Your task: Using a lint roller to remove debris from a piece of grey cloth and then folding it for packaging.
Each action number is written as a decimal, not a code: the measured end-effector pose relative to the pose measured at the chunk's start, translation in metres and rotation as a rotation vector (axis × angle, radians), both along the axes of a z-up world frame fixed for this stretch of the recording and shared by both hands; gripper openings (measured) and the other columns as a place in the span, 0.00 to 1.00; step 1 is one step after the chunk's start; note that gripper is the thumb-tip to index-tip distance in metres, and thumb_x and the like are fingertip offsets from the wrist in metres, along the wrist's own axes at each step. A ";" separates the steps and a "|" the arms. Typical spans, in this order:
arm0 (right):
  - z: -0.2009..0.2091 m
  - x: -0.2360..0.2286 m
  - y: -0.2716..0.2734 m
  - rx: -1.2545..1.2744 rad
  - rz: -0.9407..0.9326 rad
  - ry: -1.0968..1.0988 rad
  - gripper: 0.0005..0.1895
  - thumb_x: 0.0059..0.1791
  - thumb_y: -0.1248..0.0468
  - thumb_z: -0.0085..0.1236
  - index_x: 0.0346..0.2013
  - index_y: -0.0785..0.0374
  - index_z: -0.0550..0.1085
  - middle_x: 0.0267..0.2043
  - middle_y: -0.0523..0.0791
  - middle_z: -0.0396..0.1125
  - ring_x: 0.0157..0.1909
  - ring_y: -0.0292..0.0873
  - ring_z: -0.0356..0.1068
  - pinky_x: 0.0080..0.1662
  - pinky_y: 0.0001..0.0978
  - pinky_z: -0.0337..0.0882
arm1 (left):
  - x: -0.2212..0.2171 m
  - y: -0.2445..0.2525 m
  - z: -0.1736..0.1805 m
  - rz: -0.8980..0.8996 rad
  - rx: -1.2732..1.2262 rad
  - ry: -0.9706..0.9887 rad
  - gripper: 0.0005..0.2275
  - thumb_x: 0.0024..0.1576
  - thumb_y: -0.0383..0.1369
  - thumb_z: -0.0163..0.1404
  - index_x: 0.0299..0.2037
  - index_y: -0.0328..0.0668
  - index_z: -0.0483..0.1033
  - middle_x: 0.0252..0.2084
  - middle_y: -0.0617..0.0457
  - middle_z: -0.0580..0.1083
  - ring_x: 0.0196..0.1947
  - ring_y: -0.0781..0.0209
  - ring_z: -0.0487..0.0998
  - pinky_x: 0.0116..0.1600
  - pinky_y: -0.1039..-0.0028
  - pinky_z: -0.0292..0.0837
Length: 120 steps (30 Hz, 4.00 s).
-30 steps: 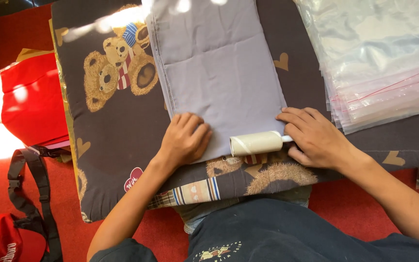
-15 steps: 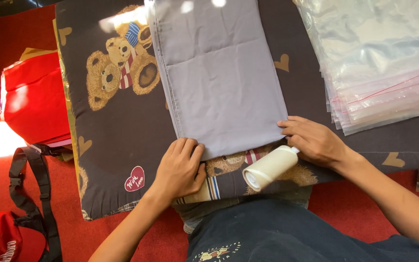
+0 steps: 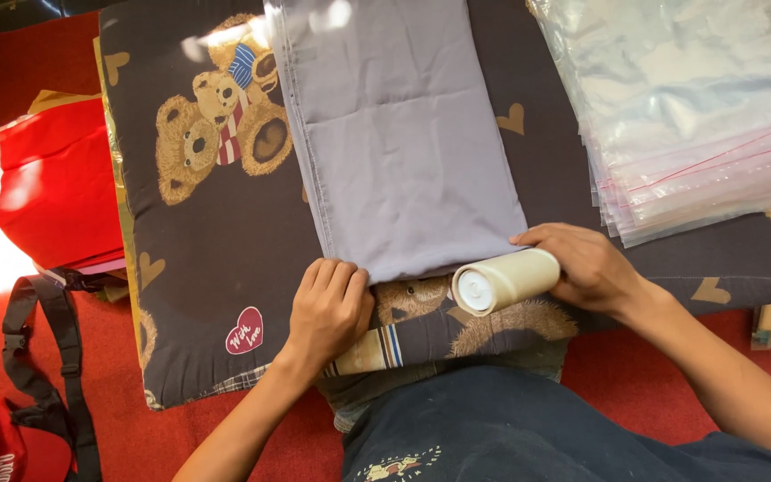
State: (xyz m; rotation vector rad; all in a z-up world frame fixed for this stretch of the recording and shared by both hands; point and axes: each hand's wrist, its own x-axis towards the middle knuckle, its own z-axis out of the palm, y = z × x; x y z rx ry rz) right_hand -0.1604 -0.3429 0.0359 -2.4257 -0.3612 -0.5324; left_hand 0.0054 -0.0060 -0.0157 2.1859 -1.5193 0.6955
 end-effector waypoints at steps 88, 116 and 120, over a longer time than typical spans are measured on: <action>-0.035 0.111 -0.025 -0.008 -0.582 -0.045 0.07 0.55 0.73 0.56 0.41 0.68 0.65 0.23 0.55 0.65 0.27 0.59 0.72 0.32 0.47 0.71 | 0.098 -0.043 0.024 0.453 0.012 0.524 0.09 0.58 0.36 0.52 0.32 0.38 0.74 0.20 0.40 0.73 0.22 0.33 0.79 0.28 0.50 0.72; 0.038 0.048 0.067 0.165 -0.563 0.467 0.17 0.51 0.68 0.48 0.54 0.71 0.67 0.39 0.63 0.72 0.40 0.69 0.76 0.40 0.59 0.75 | 0.096 -0.078 0.056 -0.119 0.219 0.268 0.26 0.60 0.36 0.52 0.66 0.28 0.64 0.68 0.31 0.64 0.70 0.31 0.61 0.69 0.52 0.57; 0.010 0.020 0.087 0.120 -0.573 0.552 0.14 0.54 0.66 0.47 0.53 0.67 0.71 0.34 0.56 0.73 0.32 0.55 0.78 0.35 0.45 0.79 | 0.092 -0.075 0.034 -0.099 0.325 0.298 0.28 0.66 0.40 0.42 0.73 0.29 0.58 0.75 0.32 0.56 0.76 0.32 0.50 0.76 0.52 0.42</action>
